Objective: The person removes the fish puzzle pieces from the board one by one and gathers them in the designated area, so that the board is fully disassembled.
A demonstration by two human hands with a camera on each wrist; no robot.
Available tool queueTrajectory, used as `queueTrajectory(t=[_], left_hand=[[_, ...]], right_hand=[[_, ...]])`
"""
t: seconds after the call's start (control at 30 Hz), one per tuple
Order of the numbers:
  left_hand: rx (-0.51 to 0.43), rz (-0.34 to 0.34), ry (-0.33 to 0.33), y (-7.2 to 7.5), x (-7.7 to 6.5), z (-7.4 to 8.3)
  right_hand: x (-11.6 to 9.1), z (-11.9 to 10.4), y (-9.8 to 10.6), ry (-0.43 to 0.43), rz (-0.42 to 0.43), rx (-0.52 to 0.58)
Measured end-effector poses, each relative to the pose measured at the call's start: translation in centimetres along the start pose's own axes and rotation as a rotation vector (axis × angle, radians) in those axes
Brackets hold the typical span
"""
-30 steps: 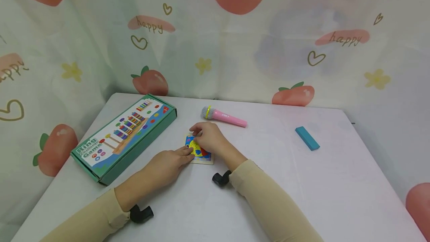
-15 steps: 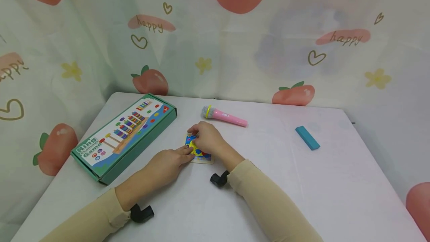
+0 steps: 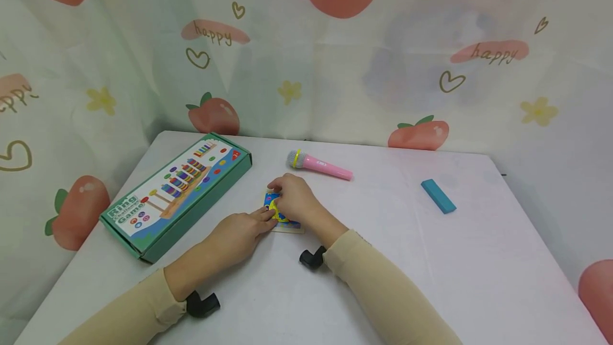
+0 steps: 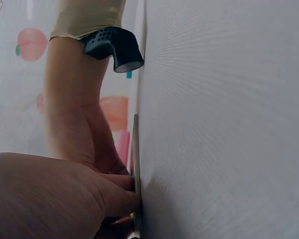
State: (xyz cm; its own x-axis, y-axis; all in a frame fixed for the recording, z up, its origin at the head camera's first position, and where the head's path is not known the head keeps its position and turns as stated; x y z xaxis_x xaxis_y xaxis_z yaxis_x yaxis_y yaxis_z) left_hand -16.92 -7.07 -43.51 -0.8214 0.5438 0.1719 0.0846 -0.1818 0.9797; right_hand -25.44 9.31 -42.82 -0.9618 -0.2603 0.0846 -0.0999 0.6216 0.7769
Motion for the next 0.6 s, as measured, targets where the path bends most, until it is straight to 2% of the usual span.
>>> queueTrajectory(t=[0.6], left_hand=[[0.016,0.003,-0.018,-0.07,0.05,0.03]], right_hand=[[0.03,-0.34,-0.31,-0.017,-0.002,-0.013]])
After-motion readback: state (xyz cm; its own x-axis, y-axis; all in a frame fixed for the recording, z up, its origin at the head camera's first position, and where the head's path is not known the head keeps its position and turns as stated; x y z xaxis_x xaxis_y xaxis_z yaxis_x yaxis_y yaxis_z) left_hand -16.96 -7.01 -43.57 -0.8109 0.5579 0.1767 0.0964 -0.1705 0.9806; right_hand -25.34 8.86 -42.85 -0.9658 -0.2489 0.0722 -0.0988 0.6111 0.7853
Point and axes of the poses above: each hand's wrist, its own x-axis towards the middle knuckle, its own y-axis out of the back of the hand, z = x × y, the point moved 1 cm from there along x, towards the middle knuckle, and after that the axes turned 11 degrees about z, right-handed, at the moved point
